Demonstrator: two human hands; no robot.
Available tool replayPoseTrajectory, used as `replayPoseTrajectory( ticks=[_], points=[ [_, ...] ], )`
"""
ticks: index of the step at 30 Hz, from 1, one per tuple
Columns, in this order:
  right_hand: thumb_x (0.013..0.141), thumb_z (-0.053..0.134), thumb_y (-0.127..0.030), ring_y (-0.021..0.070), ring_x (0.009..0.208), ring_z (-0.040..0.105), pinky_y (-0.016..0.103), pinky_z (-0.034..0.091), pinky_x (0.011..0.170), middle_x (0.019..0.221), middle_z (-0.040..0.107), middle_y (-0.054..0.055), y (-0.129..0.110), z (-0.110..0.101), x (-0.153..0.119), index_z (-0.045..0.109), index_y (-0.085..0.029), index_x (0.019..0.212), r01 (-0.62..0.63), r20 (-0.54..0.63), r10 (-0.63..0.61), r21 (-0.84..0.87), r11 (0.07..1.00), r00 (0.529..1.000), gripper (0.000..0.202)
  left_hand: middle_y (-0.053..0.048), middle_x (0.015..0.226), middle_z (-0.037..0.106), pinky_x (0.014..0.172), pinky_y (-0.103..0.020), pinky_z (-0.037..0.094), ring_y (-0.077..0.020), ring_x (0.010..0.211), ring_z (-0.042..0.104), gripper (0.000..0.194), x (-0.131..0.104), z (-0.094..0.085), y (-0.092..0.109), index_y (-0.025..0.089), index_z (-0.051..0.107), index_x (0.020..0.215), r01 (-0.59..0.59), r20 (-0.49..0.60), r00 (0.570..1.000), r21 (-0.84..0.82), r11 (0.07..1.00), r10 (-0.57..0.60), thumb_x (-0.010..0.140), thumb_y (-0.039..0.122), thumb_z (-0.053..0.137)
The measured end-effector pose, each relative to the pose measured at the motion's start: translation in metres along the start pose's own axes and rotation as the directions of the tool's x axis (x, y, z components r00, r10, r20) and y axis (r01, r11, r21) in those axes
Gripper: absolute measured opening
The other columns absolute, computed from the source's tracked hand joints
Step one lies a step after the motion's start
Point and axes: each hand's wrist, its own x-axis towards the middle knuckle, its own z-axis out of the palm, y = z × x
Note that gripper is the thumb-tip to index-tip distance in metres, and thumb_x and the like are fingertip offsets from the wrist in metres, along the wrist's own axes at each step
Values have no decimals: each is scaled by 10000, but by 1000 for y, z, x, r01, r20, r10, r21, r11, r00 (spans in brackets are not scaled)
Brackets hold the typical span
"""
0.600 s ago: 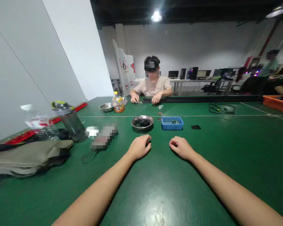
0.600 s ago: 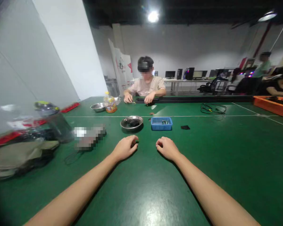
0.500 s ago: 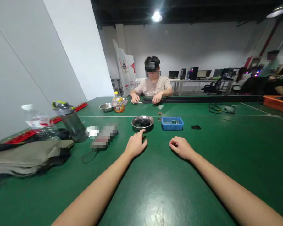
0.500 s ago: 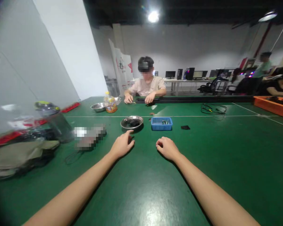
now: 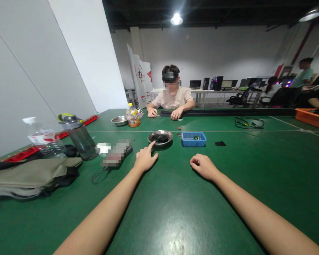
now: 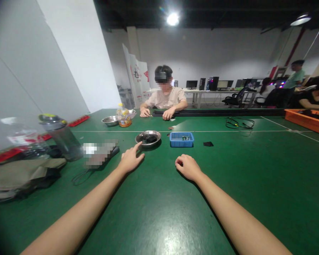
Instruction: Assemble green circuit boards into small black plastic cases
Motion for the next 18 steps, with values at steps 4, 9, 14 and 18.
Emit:
replayPoseTrajectory(
  ticks=[4, 9, 14, 18],
  points=[
    [877, 597, -159, 177, 756, 599, 273, 415, 715, 781, 659, 32, 0, 0, 0, 707, -192, 775, -2, -2, 2, -1, 1000, 1000, 153, -159, 1260, 665, 1002, -505, 436, -358, 1196, 595, 614, 0, 2, 0, 240, 378, 1502, -23, 1, 1000, -21, 1000, 23, 922, 372, 529],
    [877, 597, -165, 176, 750, 595, 272, 410, 706, 783, 656, 33, 0, 0, 0, 707, -193, 780, -6, -2, 6, -3, 1000, 1000, 150, -134, 1242, 679, 1003, -471, 442, -329, 1179, 616, 514, 1, 4, -1, 224, 431, 1405, -37, -2, 999, -60, 998, 37, 917, 336, 547],
    [882, 592, -173, 175, 745, 591, 273, 407, 707, 778, 652, 32, 1, 1, 0, 708, -191, 781, -3, -2, 3, 0, 1000, 1000, 154, -136, 1153, 707, 938, -438, 471, -329, 1095, 657, 350, 1, 3, 0, 214, 495, 1237, -3, -31, 1000, -80, 997, 1, 917, 338, 568],
    [880, 592, -171, 171, 737, 585, 270, 403, 702, 776, 650, 30, 2, 1, 0, 705, -193, 775, -1, -7, 1, 5, 1000, 1000, 156, -118, 1096, 716, 864, -386, 490, -312, 1023, 682, 286, 1, 2, 0, 225, 491, 1157, 21, -51, 998, -104, 994, -27, 920, 356, 584]
  ],
)
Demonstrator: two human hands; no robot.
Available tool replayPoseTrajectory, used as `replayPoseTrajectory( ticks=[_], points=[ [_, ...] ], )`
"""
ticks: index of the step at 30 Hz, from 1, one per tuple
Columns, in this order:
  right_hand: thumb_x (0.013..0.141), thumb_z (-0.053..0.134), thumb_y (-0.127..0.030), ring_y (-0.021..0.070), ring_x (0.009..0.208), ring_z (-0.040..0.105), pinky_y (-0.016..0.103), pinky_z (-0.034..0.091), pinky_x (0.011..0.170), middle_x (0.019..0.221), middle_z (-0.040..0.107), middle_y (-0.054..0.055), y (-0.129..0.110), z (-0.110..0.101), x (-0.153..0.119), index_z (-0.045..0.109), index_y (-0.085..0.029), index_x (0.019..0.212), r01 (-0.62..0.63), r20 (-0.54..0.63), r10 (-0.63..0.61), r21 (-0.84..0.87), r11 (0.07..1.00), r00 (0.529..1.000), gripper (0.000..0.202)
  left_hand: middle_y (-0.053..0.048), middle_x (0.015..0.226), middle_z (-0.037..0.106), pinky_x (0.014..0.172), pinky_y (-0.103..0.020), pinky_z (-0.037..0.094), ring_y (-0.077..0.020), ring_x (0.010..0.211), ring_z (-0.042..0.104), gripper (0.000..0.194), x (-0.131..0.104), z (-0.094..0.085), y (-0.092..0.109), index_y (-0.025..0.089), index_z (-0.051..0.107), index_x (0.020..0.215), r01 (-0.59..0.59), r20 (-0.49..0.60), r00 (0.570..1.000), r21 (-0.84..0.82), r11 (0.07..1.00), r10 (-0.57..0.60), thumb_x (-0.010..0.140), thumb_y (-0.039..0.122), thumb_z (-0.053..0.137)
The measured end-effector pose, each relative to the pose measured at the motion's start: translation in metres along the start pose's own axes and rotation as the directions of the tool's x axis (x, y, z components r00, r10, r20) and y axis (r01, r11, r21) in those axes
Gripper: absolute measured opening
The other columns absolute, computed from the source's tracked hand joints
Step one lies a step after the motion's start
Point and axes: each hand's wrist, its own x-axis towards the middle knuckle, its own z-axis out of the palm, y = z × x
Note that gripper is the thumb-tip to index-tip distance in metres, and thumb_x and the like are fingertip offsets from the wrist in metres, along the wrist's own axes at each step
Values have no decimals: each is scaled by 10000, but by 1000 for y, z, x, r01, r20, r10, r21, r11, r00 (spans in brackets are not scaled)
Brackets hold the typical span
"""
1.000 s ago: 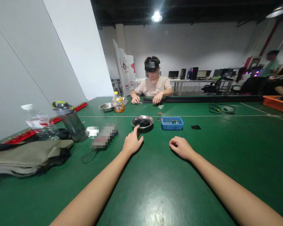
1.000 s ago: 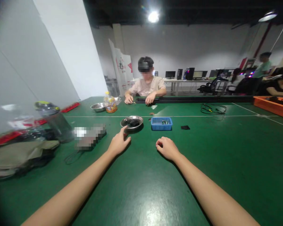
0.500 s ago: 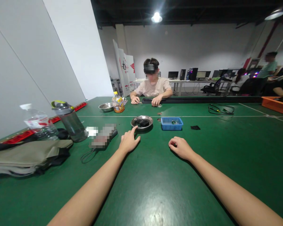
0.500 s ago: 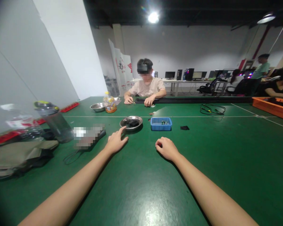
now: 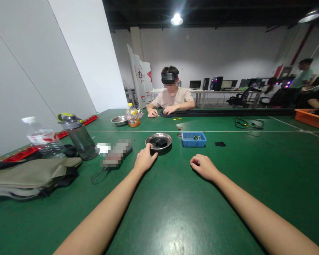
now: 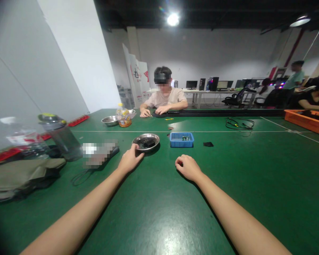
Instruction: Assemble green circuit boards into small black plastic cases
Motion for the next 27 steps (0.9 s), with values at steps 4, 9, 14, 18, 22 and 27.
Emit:
replayPoseTrajectory(
  ticks=[4, 9, 14, 18, 22, 27],
  points=[
    [872, 597, -165, 173, 731, 577, 271, 399, 694, 762, 646, 29, 0, 1, 0, 701, -192, 764, 3, -11, -3, 10, 1000, 1000, 152, -85, 1032, 722, 787, -336, 488, -286, 950, 697, 237, 0, 0, -1, 241, 489, 1076, 17, -18, 1000, -24, 1000, -17, 917, 372, 606],
    [854, 605, -167, 169, 705, 570, 273, 402, 681, 737, 634, 21, 1, 2, -1, 692, -195, 742, 7, -46, -5, 41, 999, 999, 145, -48, 896, 716, 724, -317, 475, -265, 846, 696, 226, -1, 1, -3, 248, 492, 1019, 8, -36, 999, -42, 999, -9, 901, 378, 634],
    [864, 575, -198, 182, 700, 581, 300, 449, 711, 758, 635, 23, 2, 1, 1, 684, -194, 858, -10, -188, 30, 107, 994, 982, 109, -45, 924, 688, 772, -337, 489, -259, 881, 674, 210, -3, 1, 2, 245, 499, 1009, -116, -66, 991, -60, 991, 112, 887, 353, 632],
    [928, 508, -295, 211, 785, 609, 339, 498, 759, 889, 647, 65, 2, -1, 2, 628, -175, 1089, -34, -352, 94, 173, 984, 931, 233, -60, 982, 665, 839, -366, 497, -260, 934, 645, 182, -8, 2, 10, 234, 517, 990, -296, -64, 954, -67, 953, 292, 874, 334, 615],
    [951, 461, -338, 242, 944, 623, 352, 525, 789, 1056, 624, 115, 0, -3, 0, 571, -173, 1187, -15, -440, 109, 211, 977, 891, 309, -70, 951, 653, 850, -376, 496, -258, 912, 626, 150, -18, 3, 21, 214, 546, 959, -480, -30, 877, -69, 875, 479, 841, 287, 604],
    [923, 495, -341, 260, 1008, 613, 382, 532, 865, 1082, 597, 123, -6, -6, -2, 620, -174, 1111, 37, -446, 61, 207, 978, 893, 281, -66, 882, 639, 825, -352, 487, -237, 878, 610, 104, -27, 4, 31, 203, 559, 909, -641, 4, 766, -72, 764, 643, 805, 198, 559]
  ],
)
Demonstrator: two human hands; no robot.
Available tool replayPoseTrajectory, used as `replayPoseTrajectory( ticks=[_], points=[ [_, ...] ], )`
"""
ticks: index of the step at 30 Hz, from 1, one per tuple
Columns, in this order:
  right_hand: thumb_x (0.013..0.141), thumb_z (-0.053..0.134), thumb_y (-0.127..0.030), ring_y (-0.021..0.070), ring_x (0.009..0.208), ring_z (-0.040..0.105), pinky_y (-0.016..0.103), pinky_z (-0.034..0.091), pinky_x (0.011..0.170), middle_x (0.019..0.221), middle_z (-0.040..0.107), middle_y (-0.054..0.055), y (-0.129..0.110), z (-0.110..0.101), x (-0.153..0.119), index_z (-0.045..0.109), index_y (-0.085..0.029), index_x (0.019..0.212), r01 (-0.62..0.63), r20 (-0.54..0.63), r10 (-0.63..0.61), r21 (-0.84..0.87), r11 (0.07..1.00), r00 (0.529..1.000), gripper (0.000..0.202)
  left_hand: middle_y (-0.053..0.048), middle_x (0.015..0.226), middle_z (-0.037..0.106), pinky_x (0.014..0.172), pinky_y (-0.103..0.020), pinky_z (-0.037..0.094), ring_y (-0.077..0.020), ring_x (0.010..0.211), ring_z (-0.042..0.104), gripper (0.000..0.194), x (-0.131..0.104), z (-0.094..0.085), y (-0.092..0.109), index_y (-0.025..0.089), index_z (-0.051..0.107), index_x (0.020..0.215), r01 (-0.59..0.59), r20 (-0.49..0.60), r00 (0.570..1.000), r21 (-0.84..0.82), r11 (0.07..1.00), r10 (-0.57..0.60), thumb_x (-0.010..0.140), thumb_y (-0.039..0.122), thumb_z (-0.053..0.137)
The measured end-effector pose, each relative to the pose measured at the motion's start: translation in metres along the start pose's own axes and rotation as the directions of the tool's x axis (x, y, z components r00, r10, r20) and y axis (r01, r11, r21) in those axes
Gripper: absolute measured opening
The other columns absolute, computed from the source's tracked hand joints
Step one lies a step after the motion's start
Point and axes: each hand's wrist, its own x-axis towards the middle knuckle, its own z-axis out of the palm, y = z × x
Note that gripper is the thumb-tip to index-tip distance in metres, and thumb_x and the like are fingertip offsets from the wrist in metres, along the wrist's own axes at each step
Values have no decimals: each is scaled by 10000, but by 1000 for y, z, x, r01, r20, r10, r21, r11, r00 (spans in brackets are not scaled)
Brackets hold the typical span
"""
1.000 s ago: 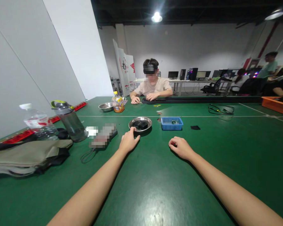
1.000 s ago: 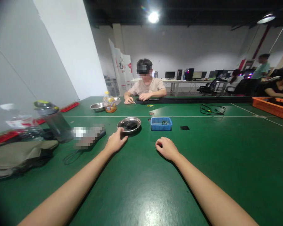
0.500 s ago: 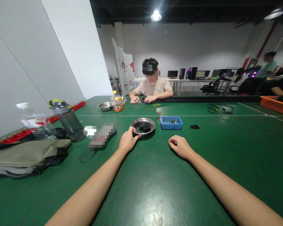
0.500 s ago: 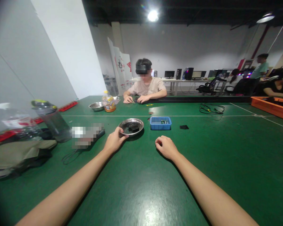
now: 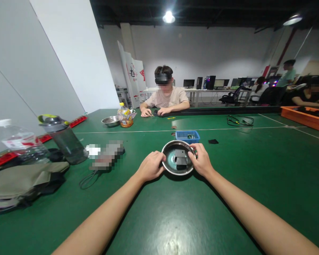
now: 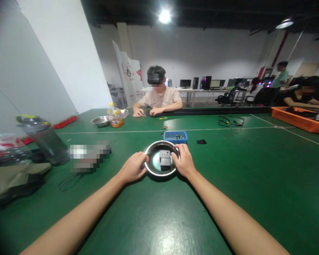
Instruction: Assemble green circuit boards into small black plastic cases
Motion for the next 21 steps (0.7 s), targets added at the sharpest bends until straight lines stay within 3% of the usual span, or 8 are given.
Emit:
replayPoseTrajectory(
  ticks=[5, 10, 21],
  points=[
    [881, 590, -312, 313, 1159, 549, 468, 454, 997, 1205, 567, 159, -12, -4, -2, 684, -171, 1088, 171, 52, -165, -146, 974, 985, 267, -72, 858, 627, 794, -345, 481, -231, 855, 598, 86, 0, 0, 0, 195, 550, 887, -65, -14, 998, 9, 998, 65, 805, 173, 534],
    [845, 674, -312, 355, 1226, 505, 496, 427, 987, 1285, 569, 186, -31, -6, -8, 695, -177, 1154, 382, 223, -334, -229, 895, 916, 338, -77, 870, 633, 787, -345, 484, -228, 853, 596, 70, 0, -1, 1, 195, 555, 879, -88, -23, 996, 20, 996, 89, 813, 176, 540],
    [786, 781, -327, 360, 1251, 490, 551, 414, 1015, 1334, 554, 180, -33, -9, -9, 732, -203, 1101, 447, 397, -341, -214, 868, 852, 342, -80, 889, 638, 808, -347, 486, -235, 891, 604, 72, 0, -2, 6, 197, 565, 881, -104, -31, 994, 33, 994, 105, 814, 171, 556]
  ],
)
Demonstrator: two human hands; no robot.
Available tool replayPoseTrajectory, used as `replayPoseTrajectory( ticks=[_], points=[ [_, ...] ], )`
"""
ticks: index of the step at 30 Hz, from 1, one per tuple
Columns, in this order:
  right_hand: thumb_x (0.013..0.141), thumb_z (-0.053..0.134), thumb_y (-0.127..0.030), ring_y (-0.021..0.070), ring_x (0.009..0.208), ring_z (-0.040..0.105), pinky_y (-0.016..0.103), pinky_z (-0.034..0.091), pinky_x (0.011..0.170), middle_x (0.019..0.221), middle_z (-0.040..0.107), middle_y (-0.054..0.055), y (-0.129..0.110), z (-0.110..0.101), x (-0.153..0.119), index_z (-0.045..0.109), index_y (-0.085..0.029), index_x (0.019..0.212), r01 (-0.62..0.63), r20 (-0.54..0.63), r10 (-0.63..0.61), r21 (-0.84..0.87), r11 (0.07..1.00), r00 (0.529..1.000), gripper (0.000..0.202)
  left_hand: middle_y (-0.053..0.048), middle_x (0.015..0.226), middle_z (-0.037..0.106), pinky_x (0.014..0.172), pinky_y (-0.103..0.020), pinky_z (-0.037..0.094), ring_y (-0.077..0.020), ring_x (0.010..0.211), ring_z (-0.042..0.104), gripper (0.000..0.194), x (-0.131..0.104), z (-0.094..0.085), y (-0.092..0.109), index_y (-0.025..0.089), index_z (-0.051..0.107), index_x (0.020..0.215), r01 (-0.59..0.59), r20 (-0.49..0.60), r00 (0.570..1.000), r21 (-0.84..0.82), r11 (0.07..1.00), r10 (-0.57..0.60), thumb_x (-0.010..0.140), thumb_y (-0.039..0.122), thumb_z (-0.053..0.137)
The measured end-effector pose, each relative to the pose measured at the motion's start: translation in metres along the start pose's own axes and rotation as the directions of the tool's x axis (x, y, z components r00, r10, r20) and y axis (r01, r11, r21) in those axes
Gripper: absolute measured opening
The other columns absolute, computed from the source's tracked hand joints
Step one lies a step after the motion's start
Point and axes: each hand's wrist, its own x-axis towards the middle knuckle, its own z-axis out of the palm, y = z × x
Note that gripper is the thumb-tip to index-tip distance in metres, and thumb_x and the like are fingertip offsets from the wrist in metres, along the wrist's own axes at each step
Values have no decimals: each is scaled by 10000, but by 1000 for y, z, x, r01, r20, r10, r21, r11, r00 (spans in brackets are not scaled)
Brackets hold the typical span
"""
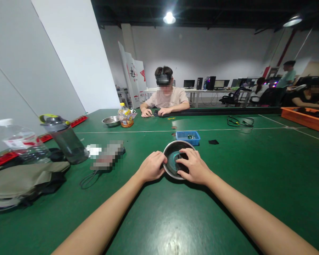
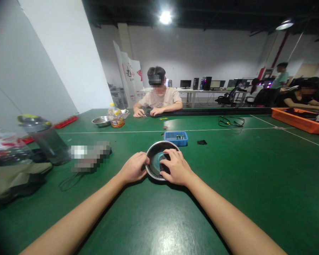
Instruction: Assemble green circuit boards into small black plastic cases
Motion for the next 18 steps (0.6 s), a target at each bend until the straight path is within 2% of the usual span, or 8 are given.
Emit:
replayPoseTrajectory(
  ticks=[6, 11, 15, 18],
  points=[
    [770, 823, -305, 356, 1219, 525, 565, 439, 1005, 1310, 586, 182, -3, 1, 2, 726, -193, 1037, 31, 4, -31, -15, 999, 1000, 305, -86, 910, 644, 823, -354, 483, -242, 920, 602, 73, 2, -2, 2, 201, 575, 875, 20, 15, 1000, 0, 1000, -20, 807, 176, 565],
    [861, 737, -321, 340, 1188, 573, 530, 474, 988, 1244, 636, 185, -1, 6, 2, 697, -181, 1088, 105, -154, -100, 23, 994, 983, 269, -72, 889, 650, 830, -355, 488, -239, 893, 613, 127, 1, -3, 0, 207, 589, 887, 97, 37, 995, 0, 995, -97, 764, 175, 584],
    [957, 595, -363, 288, 1096, 641, 465, 516, 958, 1148, 684, 152, 1, 6, -2, 631, -193, 1199, 88, -305, -46, 127, 988, 951, 298, -72, 896, 659, 850, -375, 491, -262, 902, 631, 143, 0, 1, -7, 217, 592, 912, 270, 4, 963, 25, 963, -270, 770, 223, 612],
    [992, 514, -377, 257, 1022, 679, 403, 552, 910, 1086, 706, 131, 4, 9, -5, 596, -192, 1218, 35, -335, 39, 213, 976, 941, 303, -82, 926, 672, 842, -387, 497, -285, 912, 648, 185, 1, 2, -15, 222, 578, 959, 459, -60, 888, 47, 887, -456, 812, 319, 636]
  ],
)
